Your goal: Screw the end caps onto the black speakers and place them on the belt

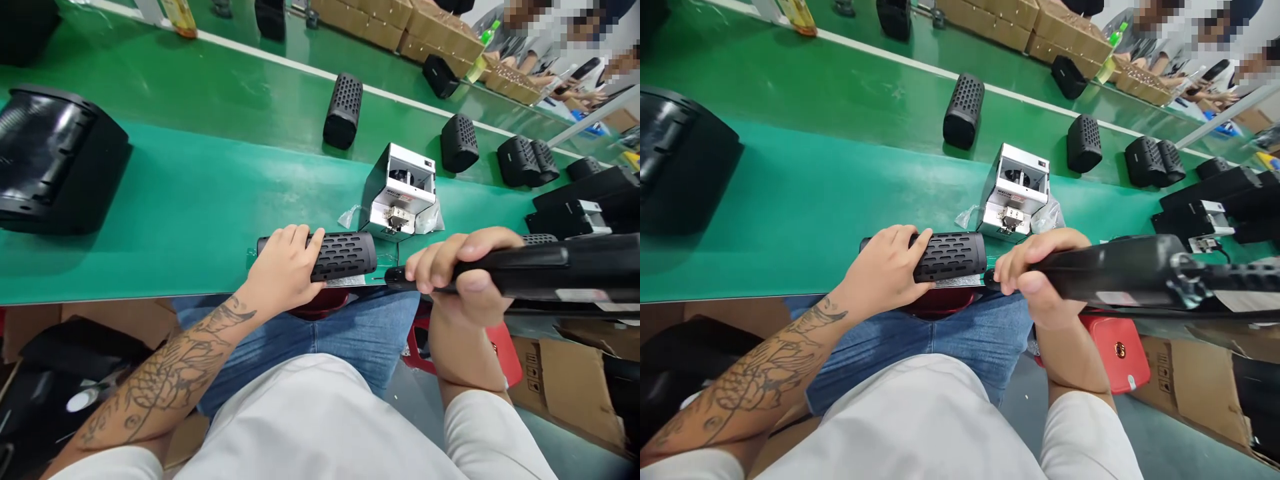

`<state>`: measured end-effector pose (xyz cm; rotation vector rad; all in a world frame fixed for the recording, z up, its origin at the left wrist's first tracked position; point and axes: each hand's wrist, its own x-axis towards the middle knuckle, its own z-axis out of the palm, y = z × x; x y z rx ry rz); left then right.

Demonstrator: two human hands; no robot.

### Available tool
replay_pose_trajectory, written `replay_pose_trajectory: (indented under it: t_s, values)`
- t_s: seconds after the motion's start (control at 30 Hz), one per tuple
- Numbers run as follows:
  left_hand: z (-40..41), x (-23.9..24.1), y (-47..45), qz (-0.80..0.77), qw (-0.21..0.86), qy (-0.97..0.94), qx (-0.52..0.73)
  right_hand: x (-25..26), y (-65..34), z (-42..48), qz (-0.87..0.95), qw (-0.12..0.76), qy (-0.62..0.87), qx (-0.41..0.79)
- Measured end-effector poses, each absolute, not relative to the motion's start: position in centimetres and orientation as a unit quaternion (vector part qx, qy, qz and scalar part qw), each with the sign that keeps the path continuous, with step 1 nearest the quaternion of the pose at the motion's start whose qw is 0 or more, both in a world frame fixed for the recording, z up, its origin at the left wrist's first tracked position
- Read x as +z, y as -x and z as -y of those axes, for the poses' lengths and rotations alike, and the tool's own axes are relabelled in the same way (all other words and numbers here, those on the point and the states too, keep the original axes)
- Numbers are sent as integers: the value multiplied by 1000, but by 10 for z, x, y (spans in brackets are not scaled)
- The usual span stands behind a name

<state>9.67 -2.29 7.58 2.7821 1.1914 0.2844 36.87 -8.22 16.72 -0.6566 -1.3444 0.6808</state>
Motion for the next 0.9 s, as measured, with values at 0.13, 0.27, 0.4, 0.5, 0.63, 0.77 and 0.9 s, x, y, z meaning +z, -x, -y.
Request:
replay_pose_trajectory:
  t_s: [0.13,0.27,0.4,0.5,0.63,0.77,0.9]
  values:
    - [23,78,-98,-398,52,-912,87,150,-360,72,608,672,293,305]
    - [22,79,-98,-397,55,-913,82,139,-358,64,598,674,297,315]
    - [23,79,-98,-393,44,-916,70,138,-357,64,585,666,336,318]
    - [23,80,-99,-394,43,-915,72,136,-358,65,595,645,352,326]
    - [24,78,-99,-398,48,-913,75,130,-362,64,616,629,331,340]
    - [25,79,-99,-399,59,-911,84,127,-364,63,615,622,342,345]
    - [25,81,-100,-401,63,-911,71,126,-367,59,622,602,348,361]
